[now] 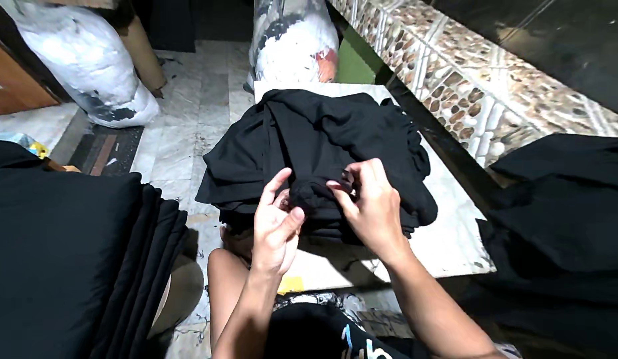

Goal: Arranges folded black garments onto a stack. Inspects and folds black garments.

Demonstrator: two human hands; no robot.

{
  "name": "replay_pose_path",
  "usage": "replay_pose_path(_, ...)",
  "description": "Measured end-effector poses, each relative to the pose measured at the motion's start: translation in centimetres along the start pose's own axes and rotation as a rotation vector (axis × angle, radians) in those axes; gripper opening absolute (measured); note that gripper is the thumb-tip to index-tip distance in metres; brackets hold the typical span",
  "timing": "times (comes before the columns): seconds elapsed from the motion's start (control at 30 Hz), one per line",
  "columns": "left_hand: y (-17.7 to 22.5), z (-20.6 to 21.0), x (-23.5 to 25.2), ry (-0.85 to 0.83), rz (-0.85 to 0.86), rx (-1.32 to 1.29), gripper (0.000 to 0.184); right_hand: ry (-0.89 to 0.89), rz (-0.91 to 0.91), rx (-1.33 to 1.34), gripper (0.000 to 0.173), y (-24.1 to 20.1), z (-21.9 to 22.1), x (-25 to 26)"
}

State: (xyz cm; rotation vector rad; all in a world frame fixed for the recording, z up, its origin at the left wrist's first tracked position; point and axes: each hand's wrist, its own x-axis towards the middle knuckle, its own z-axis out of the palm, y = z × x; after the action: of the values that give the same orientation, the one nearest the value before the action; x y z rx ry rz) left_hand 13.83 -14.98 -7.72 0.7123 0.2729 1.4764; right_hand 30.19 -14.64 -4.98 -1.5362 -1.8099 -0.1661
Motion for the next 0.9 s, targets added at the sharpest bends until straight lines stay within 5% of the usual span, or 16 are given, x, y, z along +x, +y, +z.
replay_pose_path(0.13,0.1,-0.6,-0.9,0.105,0.324,0.352,0.004,-0.096,-0.091,0.223,0.033,-3.2,-1.3,-3.9)
replay_pose_path(0.33,0.7,-0.5,-2.5,-0.117,0.388,0.541,0.011,-0.104,-0.147,0.366,0.027,-4.3,-0.2,-4.6)
replay_pose_path(0.5,0.2,-0.8,-2.7,-0.105,0.443,0.691,0.020,-0.120,-0.085,0.406,0.024,-4.9,0.3,-4.1)
replay_pose_path(0.63,0.6,-1.7,-2.7,-0.096,0.394,0.668,0.045,-0.092,-0.009,0.465,0.024,-4.4,0.1,-3.9)
replay_pose_path(0.8,-0.1,-2.2,-2.1,0.054,0.150,1.003,0.039,-0.098,-0.112,0.386,0.028,-3.8,0.3,-2.0)
replay_pose_path(0.9,1.1,-2.4,-3.7,-0.047,0.361,1.323,0.023,-0.253,-0.223,0.199,0.032,-2.2,-1.6,-1.7)
